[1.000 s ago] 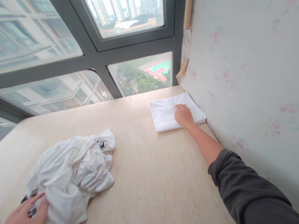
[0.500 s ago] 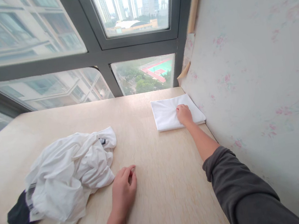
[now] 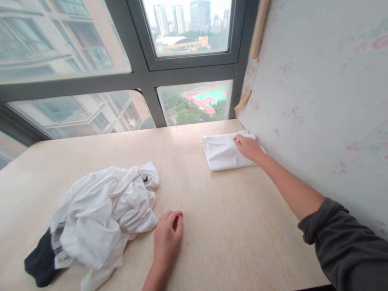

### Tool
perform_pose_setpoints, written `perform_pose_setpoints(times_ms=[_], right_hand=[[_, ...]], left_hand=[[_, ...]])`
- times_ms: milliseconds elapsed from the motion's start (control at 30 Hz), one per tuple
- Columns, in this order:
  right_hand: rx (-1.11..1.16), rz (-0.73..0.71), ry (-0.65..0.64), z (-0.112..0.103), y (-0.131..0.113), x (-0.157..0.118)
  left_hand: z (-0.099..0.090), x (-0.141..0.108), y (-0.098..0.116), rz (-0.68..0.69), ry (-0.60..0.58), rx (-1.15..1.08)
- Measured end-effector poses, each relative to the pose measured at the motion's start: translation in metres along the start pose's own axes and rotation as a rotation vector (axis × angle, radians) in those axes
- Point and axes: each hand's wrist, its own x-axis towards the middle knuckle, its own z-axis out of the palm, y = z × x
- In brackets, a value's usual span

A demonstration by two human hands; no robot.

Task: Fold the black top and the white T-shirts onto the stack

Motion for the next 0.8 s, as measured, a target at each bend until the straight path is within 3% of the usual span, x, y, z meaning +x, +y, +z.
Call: perform_pose_setpoints(times_ms=[133, 267, 333, 467, 567, 667, 800], right_hand=[[-0.015, -0.122, -0.089, -0.017, -0.004, -0.022], [-0.022, -0.143, -0.004, -0.049, -0.01, -0.024], [0.004, -0.164, 0.139, -0.079, -0.015, -0.017], [0.133, -0.25, 0.567, -0.163, -0.032, -0.006], [0.206, -0.283, 0.761, -0.223, -0.053, -0.007], [0.194, -0.314, 0.806, -0.264, -0.076, -0.012], [0.025, -0.364, 0.686, -0.296, -0.104, -0.03]], left_hand=[[0.001, -0.001, -0.002, 0.008, 0.019, -0.028], [0.001, -0.002, -0.002, 0.024, 0.033, -0.042], [0.001, -0.003, -0.003, 0.032, 0.038, -0.048], [0.0, -0.004, -0.004, 0.04, 0.049, -0.064], [0.0, -0.004, -0.005, 0.043, 0.055, -0.078], [0.0, -0.004, -0.005, 0.049, 0.058, -0.092], [-0.001, -0.005, -0.005, 0.063, 0.06, -0.103]])
